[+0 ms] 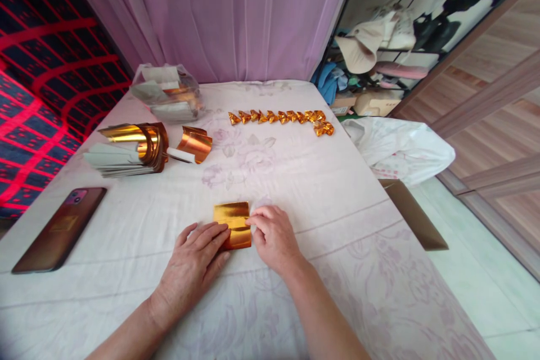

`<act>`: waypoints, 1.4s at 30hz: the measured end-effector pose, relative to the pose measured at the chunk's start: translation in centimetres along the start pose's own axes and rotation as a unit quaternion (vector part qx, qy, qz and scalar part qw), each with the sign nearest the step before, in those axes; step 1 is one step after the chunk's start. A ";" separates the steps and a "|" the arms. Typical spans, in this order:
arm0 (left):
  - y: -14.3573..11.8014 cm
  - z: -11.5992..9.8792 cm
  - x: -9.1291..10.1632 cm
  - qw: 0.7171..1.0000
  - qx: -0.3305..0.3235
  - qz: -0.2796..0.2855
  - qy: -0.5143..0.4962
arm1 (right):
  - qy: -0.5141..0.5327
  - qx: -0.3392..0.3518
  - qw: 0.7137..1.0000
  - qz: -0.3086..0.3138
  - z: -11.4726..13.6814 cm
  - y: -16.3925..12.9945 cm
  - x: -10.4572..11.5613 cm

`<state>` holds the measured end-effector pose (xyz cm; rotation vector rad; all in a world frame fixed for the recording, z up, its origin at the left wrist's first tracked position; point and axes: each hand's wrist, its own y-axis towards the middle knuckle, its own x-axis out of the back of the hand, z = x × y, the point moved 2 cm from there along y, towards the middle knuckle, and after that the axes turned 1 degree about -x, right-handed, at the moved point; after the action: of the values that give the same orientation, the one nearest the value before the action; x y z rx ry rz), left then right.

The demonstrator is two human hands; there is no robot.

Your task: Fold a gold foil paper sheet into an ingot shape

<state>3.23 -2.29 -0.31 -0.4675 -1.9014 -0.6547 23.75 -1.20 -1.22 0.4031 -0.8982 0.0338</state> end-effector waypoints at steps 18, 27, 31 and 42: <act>0.1 0.1 0.3 0.999 0.015 -0.003 -0.039 | 0.008 0.005 0.999 0.039 0.7 -0.4 0.7; 0.0 0.6 0.3 0.997 0.017 -0.032 -0.070 | -0.005 -0.006 1.000 0.003 0.5 -0.3 0.3; -0.1 0.5 0.4 0.997 0.002 -0.040 -0.059 | -0.020 -0.018 1.000 -0.012 0.7 -0.2 0.0; -0.2 0.2 0.2 0.999 -0.014 -0.023 -0.031 | -0.061 -0.037 0.997 -0.041 1.1 0.1 -0.5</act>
<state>2.90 -2.25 -0.25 -0.4679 -1.9677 -0.7054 22.52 -1.39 -0.96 0.3765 -1.0003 -0.1006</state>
